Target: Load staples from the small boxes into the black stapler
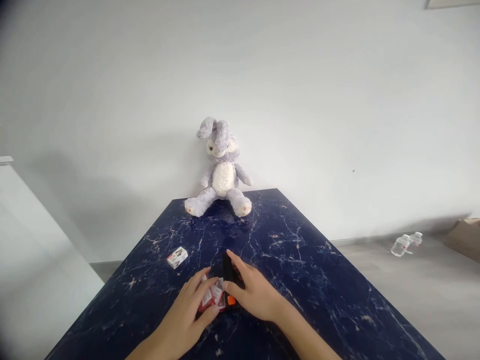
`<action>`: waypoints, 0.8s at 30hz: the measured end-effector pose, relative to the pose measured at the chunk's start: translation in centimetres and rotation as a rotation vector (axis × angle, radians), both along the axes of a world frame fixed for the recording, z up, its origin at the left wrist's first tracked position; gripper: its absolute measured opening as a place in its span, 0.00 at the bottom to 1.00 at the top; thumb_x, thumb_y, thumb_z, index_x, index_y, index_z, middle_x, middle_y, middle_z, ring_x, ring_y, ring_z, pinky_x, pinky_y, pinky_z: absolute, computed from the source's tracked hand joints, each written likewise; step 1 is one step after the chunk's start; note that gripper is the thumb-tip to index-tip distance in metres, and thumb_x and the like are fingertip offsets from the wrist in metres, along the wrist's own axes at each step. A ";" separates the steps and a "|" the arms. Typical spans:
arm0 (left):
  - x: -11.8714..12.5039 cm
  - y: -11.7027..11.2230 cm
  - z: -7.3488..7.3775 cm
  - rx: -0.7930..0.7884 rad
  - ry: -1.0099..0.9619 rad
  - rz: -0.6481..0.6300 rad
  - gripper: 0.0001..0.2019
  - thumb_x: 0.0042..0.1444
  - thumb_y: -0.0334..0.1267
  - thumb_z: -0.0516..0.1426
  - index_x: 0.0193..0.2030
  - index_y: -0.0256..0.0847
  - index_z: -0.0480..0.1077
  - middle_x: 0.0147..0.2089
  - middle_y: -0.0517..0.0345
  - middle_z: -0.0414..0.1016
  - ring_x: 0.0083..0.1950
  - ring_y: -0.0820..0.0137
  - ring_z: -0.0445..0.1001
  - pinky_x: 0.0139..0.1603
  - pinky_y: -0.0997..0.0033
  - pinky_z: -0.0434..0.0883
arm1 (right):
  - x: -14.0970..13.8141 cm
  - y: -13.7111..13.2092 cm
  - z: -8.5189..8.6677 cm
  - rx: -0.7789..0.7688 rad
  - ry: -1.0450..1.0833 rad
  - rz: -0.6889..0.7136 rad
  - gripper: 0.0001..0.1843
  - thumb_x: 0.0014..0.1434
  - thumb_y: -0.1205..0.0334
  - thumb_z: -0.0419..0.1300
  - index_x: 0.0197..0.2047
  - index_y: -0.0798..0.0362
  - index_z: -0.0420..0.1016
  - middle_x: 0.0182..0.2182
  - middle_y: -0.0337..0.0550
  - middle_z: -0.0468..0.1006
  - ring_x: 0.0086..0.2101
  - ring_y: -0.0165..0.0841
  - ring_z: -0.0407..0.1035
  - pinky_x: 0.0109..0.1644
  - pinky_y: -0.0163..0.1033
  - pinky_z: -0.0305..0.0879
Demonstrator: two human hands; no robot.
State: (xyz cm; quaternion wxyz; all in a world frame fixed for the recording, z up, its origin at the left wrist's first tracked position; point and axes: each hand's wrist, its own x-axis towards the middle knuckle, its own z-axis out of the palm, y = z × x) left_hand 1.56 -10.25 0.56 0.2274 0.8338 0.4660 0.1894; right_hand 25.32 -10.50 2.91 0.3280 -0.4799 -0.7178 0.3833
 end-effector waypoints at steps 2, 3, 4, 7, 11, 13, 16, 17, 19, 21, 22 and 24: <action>0.2 -0.3 -0.8 0.012 0.010 -0.014 0.29 0.63 0.48 0.55 0.70 0.58 0.56 0.75 0.53 0.46 0.73 0.44 0.49 0.67 0.35 0.58 | 0.0 0.0 0.0 0.000 0.006 0.005 0.38 0.66 0.52 0.55 0.73 0.39 0.43 0.65 0.44 0.64 0.59 0.42 0.64 0.63 0.49 0.62; 0.3 -0.5 -0.9 0.020 -0.003 -0.011 0.31 0.62 0.45 0.56 0.71 0.58 0.54 0.76 0.54 0.44 0.74 0.44 0.48 0.67 0.35 0.59 | 0.0 0.0 0.0 0.000 0.005 0.006 0.38 0.66 0.52 0.56 0.73 0.39 0.43 0.65 0.44 0.64 0.60 0.42 0.64 0.63 0.49 0.62; 0.2 -0.6 -0.8 0.024 -0.021 -0.007 0.32 0.62 0.42 0.56 0.71 0.59 0.53 0.76 0.55 0.42 0.74 0.45 0.47 0.68 0.37 0.59 | 0.0 0.0 0.0 0.000 0.005 0.003 0.38 0.66 0.51 0.56 0.73 0.39 0.44 0.65 0.45 0.64 0.60 0.43 0.64 0.63 0.49 0.61; 0.1 -0.7 -0.1 -0.022 -0.069 -0.018 0.38 0.60 0.39 0.58 0.73 0.59 0.45 0.78 0.58 0.35 0.75 0.47 0.44 0.69 0.40 0.59 | 0.0 0.1 -0.2 0.005 0.007 -0.006 0.38 0.65 0.51 0.56 0.73 0.39 0.44 0.65 0.46 0.64 0.61 0.44 0.63 0.63 0.50 0.61; 0.4 -0.7 0.2 -0.031 -0.125 -0.028 0.41 0.59 0.42 0.60 0.74 0.59 0.43 0.78 0.58 0.32 0.75 0.48 0.45 0.69 0.42 0.59 | 0.0 0.1 -0.4 0.002 -0.002 -0.015 0.38 0.65 0.52 0.56 0.74 0.40 0.43 0.63 0.46 0.67 0.57 0.43 0.67 0.60 0.50 0.64; 0.6 -0.7 -0.1 -0.007 -0.149 -0.001 0.38 0.60 0.42 0.58 0.73 0.59 0.45 0.78 0.58 0.35 0.75 0.49 0.47 0.69 0.43 0.59 | -0.1 0.1 -0.3 0.010 -0.010 -0.019 0.38 0.65 0.52 0.56 0.73 0.39 0.44 0.62 0.46 0.68 0.54 0.42 0.69 0.58 0.49 0.65; 1.0 -0.4 -0.6 0.005 -0.166 0.060 0.37 0.61 0.44 0.58 0.73 0.59 0.45 0.77 0.56 0.40 0.74 0.49 0.49 0.69 0.42 0.58 | -0.1 0.1 -0.3 0.025 -0.022 -0.026 0.38 0.65 0.52 0.56 0.73 0.39 0.45 0.62 0.45 0.68 0.53 0.42 0.69 0.58 0.48 0.65; 1.1 -0.4 -0.7 0.010 -0.170 0.072 0.37 0.61 0.45 0.59 0.73 0.59 0.46 0.77 0.55 0.42 0.74 0.49 0.50 0.69 0.41 0.58 | -0.1 0.1 -0.3 0.024 -0.024 -0.028 0.38 0.65 0.52 0.56 0.73 0.39 0.45 0.62 0.45 0.68 0.54 0.42 0.69 0.59 0.48 0.65; 1.2 -0.3 -0.7 0.040 -0.180 0.088 0.36 0.59 0.47 0.60 0.72 0.57 0.49 0.76 0.53 0.45 0.73 0.49 0.53 0.68 0.42 0.60 | -0.1 0.1 -0.4 0.014 -0.023 -0.031 0.38 0.64 0.51 0.56 0.73 0.40 0.45 0.62 0.45 0.68 0.57 0.44 0.67 0.61 0.49 0.63; 1.3 -0.5 -0.6 0.081 -0.177 0.097 0.35 0.57 0.47 0.61 0.70 0.57 0.53 0.74 0.54 0.50 0.72 0.49 0.55 0.67 0.44 0.62 | -0.1 0.0 -0.4 0.006 -0.019 -0.035 0.38 0.64 0.50 0.56 0.73 0.41 0.46 0.63 0.45 0.67 0.59 0.45 0.65 0.62 0.50 0.61; 1.4 -0.6 -0.5 0.098 -0.165 0.094 0.35 0.56 0.47 0.62 0.69 0.58 0.55 0.73 0.54 0.52 0.71 0.49 0.56 0.67 0.44 0.63 | -0.1 0.0 -0.3 0.005 -0.017 -0.036 0.38 0.64 0.50 0.56 0.73 0.41 0.46 0.63 0.45 0.67 0.59 0.45 0.64 0.62 0.50 0.61; 1.6 -0.8 -0.5 0.110 -0.131 0.069 0.34 0.54 0.46 0.63 0.67 0.59 0.57 0.72 0.56 0.53 0.70 0.50 0.58 0.65 0.46 0.65 | -0.1 -0.1 -0.1 0.003 -0.012 -0.029 0.37 0.65 0.51 0.55 0.73 0.40 0.45 0.62 0.44 0.68 0.58 0.44 0.66 0.61 0.49 0.62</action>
